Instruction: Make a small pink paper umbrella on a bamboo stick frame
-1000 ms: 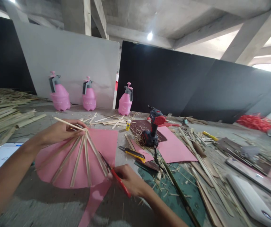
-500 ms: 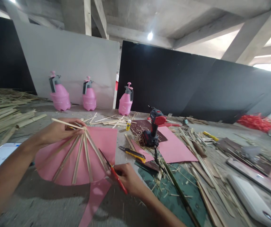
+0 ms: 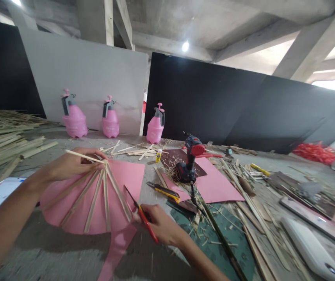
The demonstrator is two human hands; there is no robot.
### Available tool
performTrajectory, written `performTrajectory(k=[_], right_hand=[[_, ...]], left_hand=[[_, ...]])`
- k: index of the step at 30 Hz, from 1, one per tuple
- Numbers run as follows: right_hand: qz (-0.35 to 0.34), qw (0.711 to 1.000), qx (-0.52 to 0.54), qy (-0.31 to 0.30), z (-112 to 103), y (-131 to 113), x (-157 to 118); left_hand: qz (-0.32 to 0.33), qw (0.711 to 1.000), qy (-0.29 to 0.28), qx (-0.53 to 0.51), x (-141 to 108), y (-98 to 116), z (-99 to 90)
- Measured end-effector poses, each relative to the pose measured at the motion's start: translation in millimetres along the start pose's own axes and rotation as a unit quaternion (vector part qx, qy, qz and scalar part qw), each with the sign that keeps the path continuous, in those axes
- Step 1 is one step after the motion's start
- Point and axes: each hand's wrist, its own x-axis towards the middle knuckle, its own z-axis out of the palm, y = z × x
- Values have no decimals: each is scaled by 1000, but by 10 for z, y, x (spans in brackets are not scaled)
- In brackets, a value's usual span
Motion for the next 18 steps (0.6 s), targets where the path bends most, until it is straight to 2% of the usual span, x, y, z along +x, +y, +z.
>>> performTrajectory(k=[3, 10, 14, 18], right_hand=[[6, 1000, -11, -28, -63, -19, -30], [22, 996, -74, -45, -107, -28, -97], [46, 993, -95, -49, -90, -30, -143], [17, 993, -110, -27, -71, -24, -143]], left_hand=[[3, 1000, 6, 3, -14, 24, -36], [1, 1000, 7, 9, -21, 39, -37], [-3, 1000, 0, 12, -9, 38, 6], [3, 1000, -7, 9, 5, 36, 55]])
